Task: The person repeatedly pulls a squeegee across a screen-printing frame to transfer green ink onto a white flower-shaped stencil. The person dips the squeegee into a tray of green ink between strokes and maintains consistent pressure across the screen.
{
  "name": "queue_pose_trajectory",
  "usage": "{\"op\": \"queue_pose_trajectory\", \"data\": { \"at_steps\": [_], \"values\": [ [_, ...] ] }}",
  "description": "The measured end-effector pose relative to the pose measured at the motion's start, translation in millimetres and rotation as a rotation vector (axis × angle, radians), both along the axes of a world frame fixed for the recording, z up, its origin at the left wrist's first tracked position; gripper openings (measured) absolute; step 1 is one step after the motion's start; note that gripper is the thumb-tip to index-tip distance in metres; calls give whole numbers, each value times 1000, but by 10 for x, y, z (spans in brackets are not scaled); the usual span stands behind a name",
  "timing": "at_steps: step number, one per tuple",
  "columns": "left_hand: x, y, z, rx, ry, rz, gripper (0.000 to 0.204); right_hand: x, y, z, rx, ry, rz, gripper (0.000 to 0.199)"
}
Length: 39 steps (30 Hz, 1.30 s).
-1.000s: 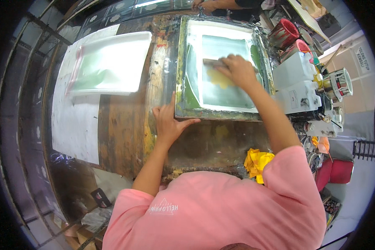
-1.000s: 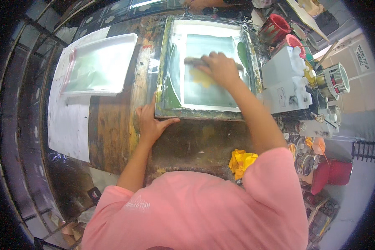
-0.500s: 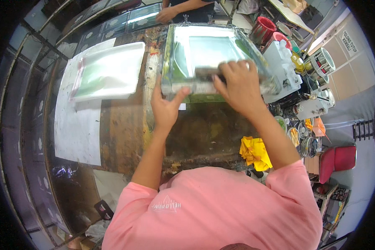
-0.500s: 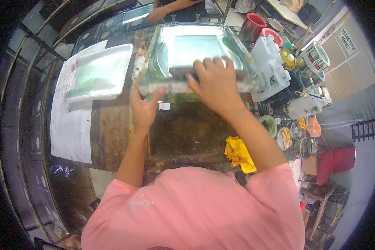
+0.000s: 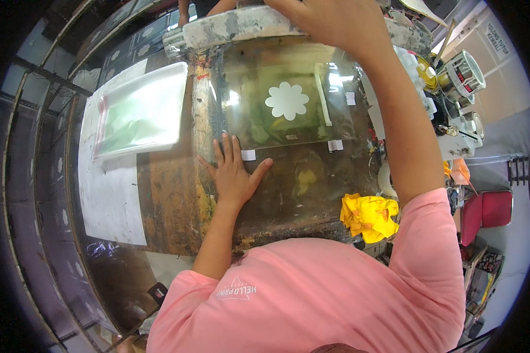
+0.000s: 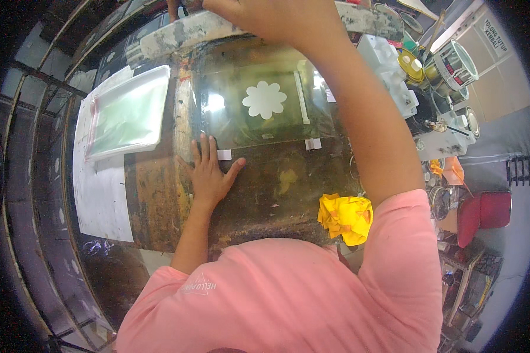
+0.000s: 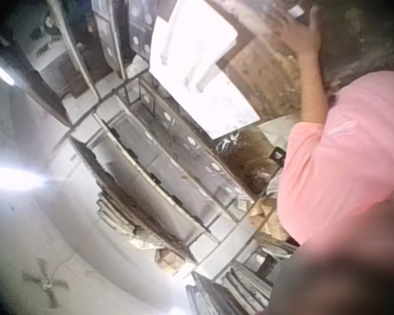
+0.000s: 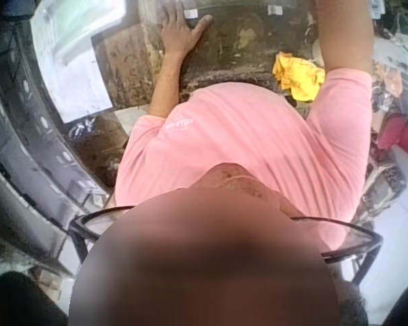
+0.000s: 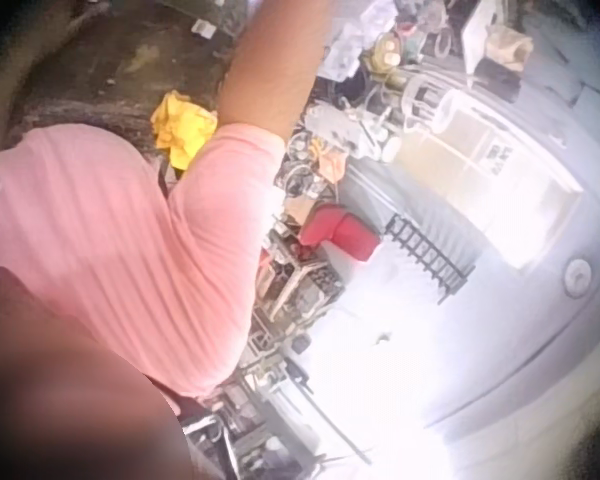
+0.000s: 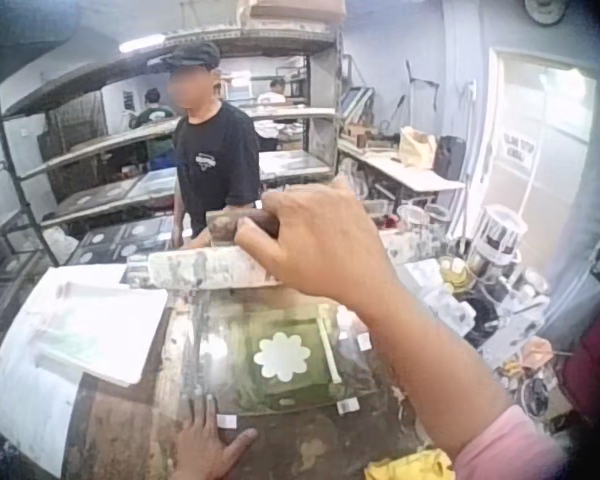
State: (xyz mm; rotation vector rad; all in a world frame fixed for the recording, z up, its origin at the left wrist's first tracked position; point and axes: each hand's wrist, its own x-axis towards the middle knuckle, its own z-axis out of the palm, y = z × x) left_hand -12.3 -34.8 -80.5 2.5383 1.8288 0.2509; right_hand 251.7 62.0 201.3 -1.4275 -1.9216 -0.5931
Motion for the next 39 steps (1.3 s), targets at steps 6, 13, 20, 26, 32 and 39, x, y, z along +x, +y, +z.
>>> {"op": "queue_pose_trajectory", "data": {
  "at_steps": [6,13,20,26,32,39],
  "values": [
    [253,399,439,102,-606,-134,80,51,74,50,5,-33,-24,47],
    [84,866,991,-1,-908,102,56,18,38,23,39,-21,5,48],
    [-1288,1364,927,74,-855,240,61,-51,-41,27,-50,-5,-48,40],
    [-2235,2085,751,272,-753,300,64,-68,-49,34,-17,-5,-36,37],
    [-2158,1787,320,443,-191,334,71,22,-21,-79,25,-91,-51,48],
    [-1848,1324,140,111,-40,173,61,10,5,6,-73,-4,-115,41]
  ]
}}
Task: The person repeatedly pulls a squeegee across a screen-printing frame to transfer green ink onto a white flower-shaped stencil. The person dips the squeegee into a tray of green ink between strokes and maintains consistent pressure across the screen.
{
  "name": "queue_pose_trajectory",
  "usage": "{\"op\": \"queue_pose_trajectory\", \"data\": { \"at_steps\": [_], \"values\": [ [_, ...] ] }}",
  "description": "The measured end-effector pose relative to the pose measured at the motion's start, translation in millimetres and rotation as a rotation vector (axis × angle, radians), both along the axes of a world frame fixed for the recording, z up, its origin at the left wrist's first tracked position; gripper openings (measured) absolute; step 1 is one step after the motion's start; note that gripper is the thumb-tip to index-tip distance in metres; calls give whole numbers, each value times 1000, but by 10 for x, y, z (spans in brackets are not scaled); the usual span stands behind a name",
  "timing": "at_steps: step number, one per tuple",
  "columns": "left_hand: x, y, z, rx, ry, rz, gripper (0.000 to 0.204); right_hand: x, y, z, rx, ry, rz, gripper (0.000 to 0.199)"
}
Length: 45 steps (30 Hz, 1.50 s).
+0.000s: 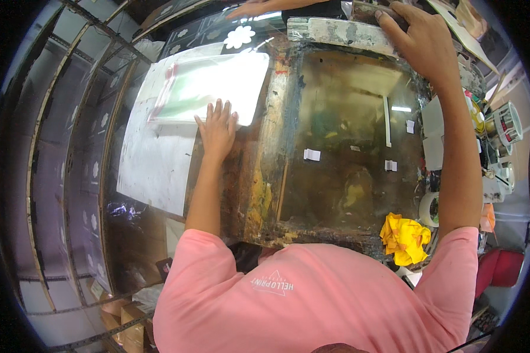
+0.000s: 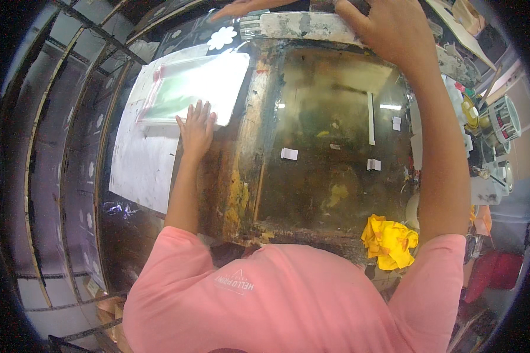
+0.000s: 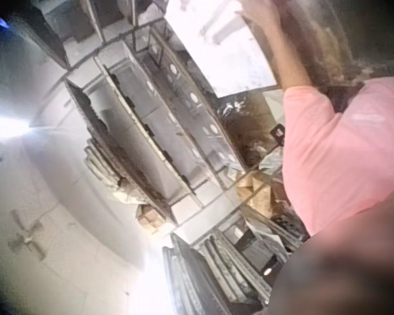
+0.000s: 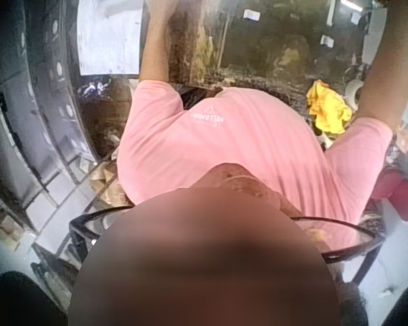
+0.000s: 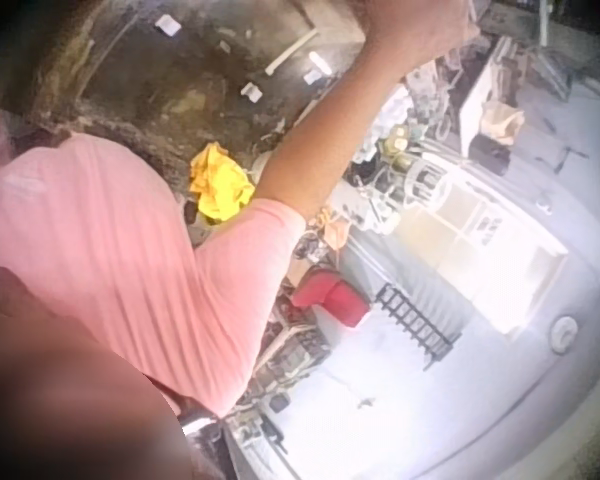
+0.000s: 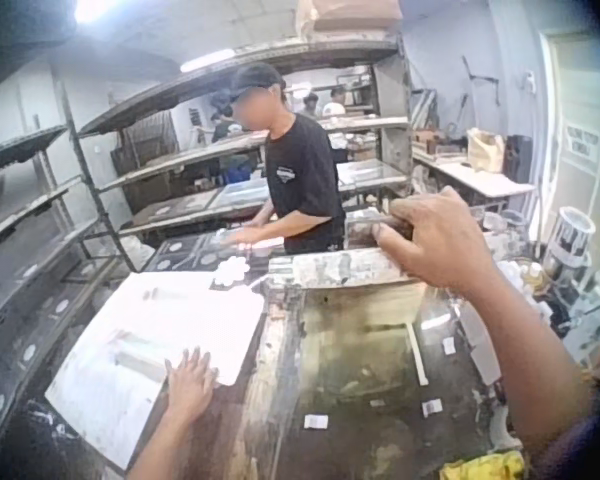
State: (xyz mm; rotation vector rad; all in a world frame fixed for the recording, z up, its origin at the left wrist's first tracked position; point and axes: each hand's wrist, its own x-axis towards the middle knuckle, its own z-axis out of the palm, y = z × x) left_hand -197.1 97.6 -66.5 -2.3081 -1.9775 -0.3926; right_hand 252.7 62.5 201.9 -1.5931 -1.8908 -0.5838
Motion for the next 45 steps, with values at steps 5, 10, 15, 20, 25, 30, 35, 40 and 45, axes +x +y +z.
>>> {"op": "queue_pose_trajectory", "data": {
  "at_steps": [5,10,15,20,25,30,35,40,45],
  "values": [
    [-88,208,328,-15,-228,41,57,65,49,-84,42,-88,49,54],
    [-29,313,935,-39,-296,-105,57,33,-13,-72,60,-33,80,43],
    [1019,-191,779,-80,-193,-328,46,-42,-44,28,59,-18,83,45],
    [2192,-768,135,-246,-46,-493,87,4,5,-17,60,-33,100,47],
    [2890,-949,-182,-137,-93,-658,121,32,22,-33,86,-13,124,47],
    [3213,-1054,-209,-106,-109,-673,123,43,62,75,62,-2,107,54],
    [3213,-1143,-205,-40,-109,-702,119,26,104,138,-22,37,55,55],
    [3186,-1149,-176,-25,-143,-721,115,1,135,206,-27,3,36,53],
    [3192,-1160,-201,3,-173,-740,113,3,125,155,53,12,78,53]
  ]
}}
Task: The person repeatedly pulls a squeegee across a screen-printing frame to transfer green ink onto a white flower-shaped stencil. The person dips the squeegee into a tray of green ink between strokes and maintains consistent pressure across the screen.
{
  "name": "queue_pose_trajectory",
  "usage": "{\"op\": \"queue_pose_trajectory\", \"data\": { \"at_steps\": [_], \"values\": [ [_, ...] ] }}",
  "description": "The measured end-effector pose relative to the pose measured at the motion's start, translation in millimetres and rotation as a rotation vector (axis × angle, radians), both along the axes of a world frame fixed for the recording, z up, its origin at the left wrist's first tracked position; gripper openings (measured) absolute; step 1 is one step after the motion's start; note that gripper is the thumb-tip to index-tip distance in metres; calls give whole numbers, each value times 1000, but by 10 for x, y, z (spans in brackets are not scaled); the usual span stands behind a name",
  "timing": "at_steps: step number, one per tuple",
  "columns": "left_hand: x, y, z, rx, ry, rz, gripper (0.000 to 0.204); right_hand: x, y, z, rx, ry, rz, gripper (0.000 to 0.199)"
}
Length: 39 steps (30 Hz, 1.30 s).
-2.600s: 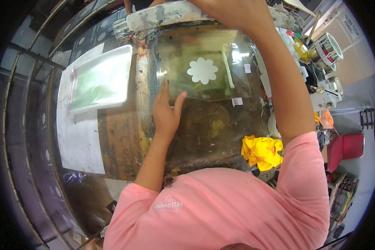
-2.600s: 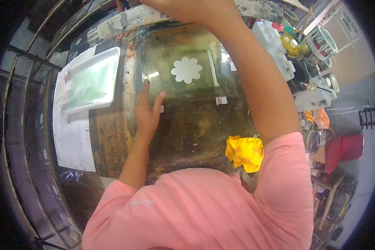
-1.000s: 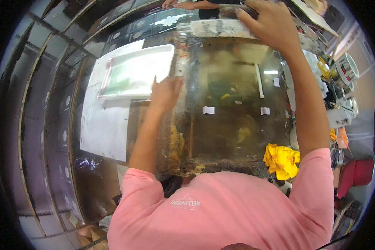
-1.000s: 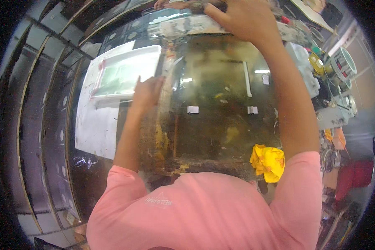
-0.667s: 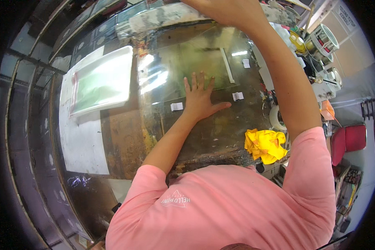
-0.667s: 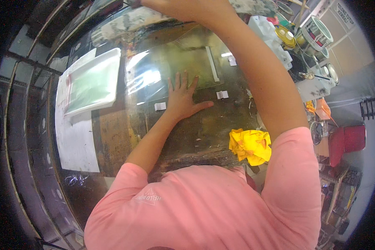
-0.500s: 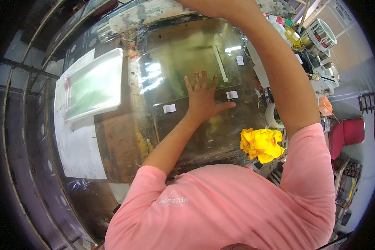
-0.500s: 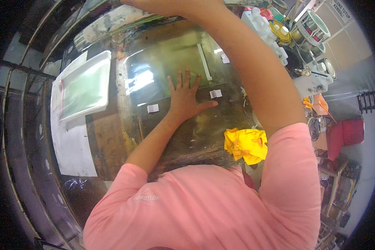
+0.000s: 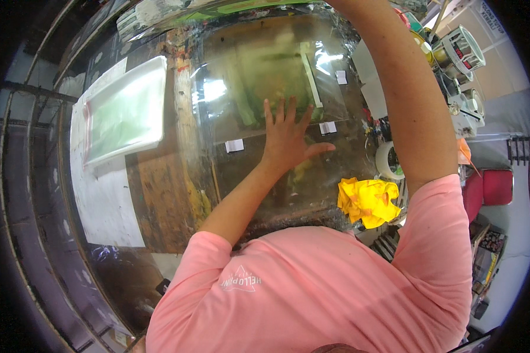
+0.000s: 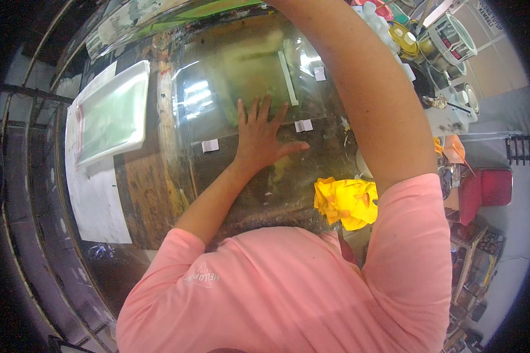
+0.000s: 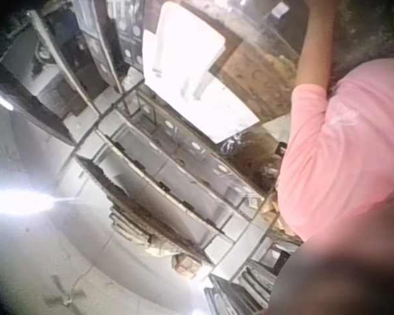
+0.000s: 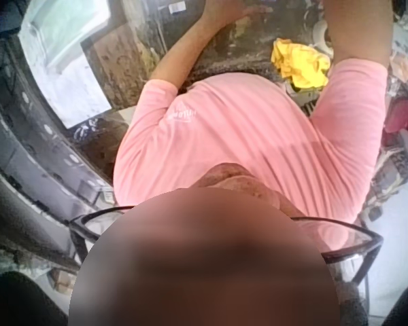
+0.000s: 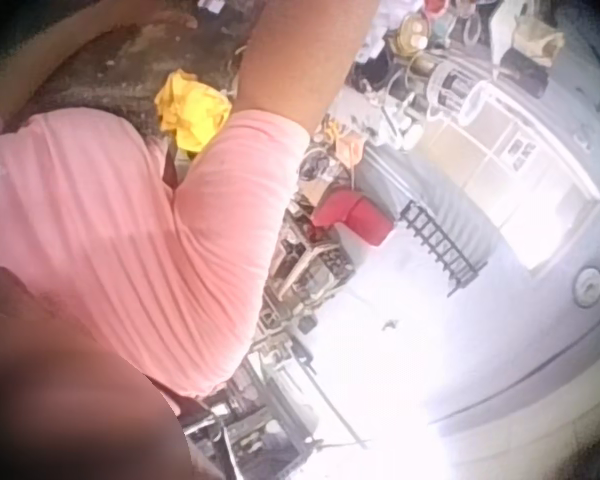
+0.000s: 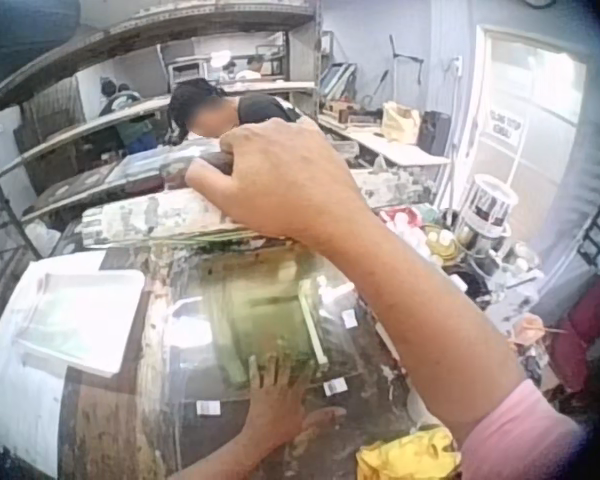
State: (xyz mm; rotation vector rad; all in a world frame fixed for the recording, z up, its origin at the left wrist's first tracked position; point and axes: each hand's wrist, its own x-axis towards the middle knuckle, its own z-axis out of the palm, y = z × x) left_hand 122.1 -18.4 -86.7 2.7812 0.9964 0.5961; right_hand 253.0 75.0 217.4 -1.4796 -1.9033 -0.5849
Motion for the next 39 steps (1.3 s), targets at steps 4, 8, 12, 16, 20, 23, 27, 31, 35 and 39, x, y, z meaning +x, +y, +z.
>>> {"op": "queue_pose_trajectory", "data": {
  "at_steps": [4,8,12,16,20,23,27,31,35,39],
  "values": [
    [13,2,-27,-41,-43,-7,115,4,-12,-28,-26,11,-13,52],
    [10,-1,-44,-14,-42,-1,117,-2,-34,-18,-86,24,-27,52],
    [-13,-18,-10,5,-55,20,115,-7,-30,-48,-26,-17,3,52],
    [-234,150,343,-259,-291,162,104,2,-52,-140,32,9,-4,52],
    [-896,546,998,-603,-1245,223,100,-19,-288,-418,-46,-18,-31,49],
    [-1322,569,1220,-688,-1011,241,86,-138,-624,-901,-52,-192,-74,61],
    [-1415,160,801,-667,-720,397,96,45,-962,-1476,-608,-81,218,47],
    [-1495,-35,293,-235,-232,571,112,-16,-1185,-1970,-732,66,215,46],
    [-1515,-50,30,-131,-123,622,114,-191,-1409,-2291,-651,61,166,41],
    [-1552,-4,-32,-170,-154,545,125,-152,-1298,-2535,-576,18,129,40]
  ]
}}
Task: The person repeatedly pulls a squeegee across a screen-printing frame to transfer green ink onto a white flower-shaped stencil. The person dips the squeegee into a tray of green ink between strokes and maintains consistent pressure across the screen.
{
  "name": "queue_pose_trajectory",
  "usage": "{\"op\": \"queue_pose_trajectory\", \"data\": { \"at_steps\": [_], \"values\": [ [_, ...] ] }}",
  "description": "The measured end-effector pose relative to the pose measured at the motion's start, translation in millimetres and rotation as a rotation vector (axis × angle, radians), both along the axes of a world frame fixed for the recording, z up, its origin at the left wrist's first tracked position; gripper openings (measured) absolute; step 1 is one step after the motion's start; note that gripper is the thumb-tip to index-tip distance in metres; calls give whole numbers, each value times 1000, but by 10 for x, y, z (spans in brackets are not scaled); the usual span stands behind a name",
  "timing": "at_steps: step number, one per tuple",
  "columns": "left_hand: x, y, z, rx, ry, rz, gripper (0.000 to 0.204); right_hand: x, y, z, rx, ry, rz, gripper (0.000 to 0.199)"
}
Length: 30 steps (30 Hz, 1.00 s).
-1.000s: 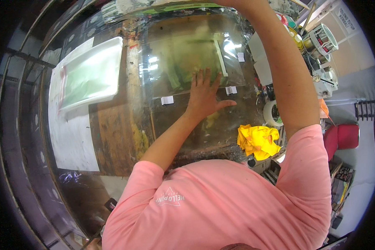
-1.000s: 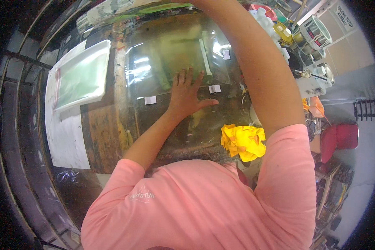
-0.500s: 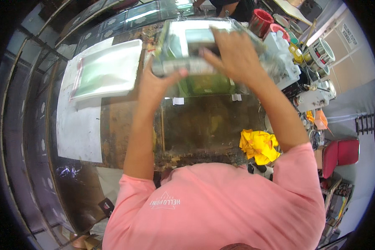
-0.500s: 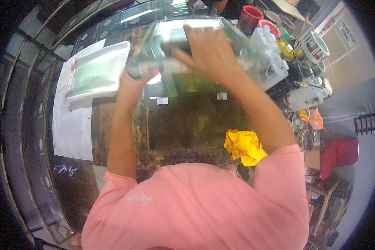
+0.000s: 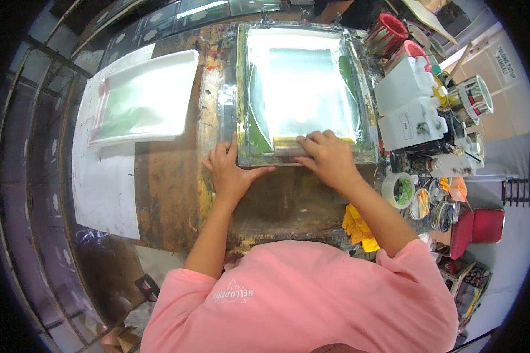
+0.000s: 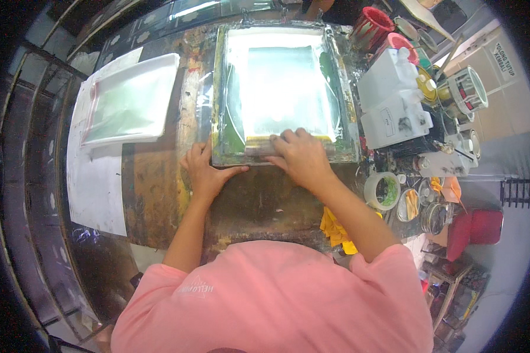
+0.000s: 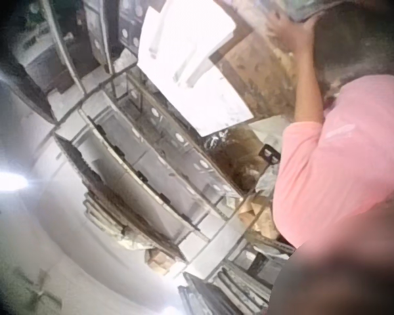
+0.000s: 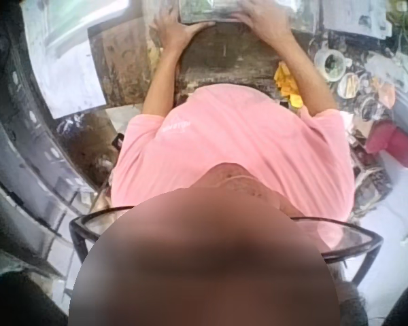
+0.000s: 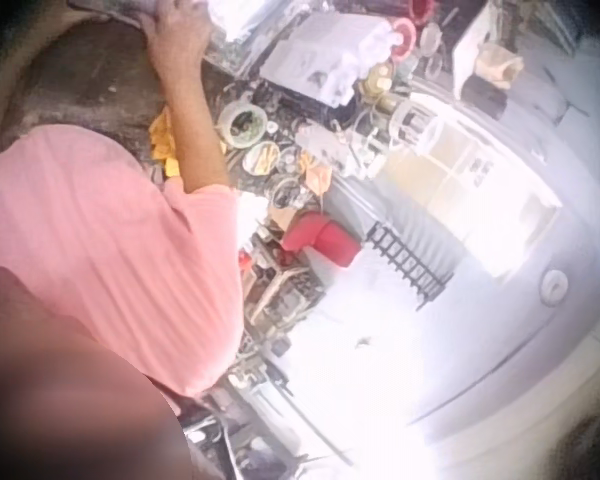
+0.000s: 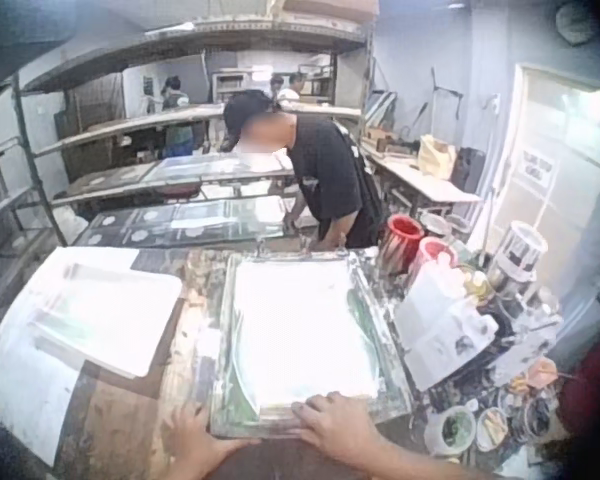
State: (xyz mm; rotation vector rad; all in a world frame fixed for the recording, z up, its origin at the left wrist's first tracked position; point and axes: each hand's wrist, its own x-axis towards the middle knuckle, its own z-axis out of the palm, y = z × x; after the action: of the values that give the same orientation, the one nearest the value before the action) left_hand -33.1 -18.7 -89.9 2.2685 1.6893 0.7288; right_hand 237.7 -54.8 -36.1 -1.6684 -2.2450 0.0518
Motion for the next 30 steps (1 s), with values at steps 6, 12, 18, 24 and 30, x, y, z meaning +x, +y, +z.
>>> {"op": "queue_pose_trajectory", "data": {
  "at_steps": [6,12,18,24,30],
  "values": [
    [-28,1,16,-17,-45,-18,126,346,1444,-227,150,-60,-47,42],
    [-8,18,69,125,-36,-23,129,796,2750,166,-147,-69,-8,61],
    [-2,-19,95,-33,-196,-17,124,827,2719,-168,139,-117,-28,53],
    [-6,-21,72,108,-118,-38,126,516,1607,-119,91,-90,-3,50],
    [-9,-47,81,-14,-149,-6,116,0,138,335,-113,-168,-40,46]
  ]
}}
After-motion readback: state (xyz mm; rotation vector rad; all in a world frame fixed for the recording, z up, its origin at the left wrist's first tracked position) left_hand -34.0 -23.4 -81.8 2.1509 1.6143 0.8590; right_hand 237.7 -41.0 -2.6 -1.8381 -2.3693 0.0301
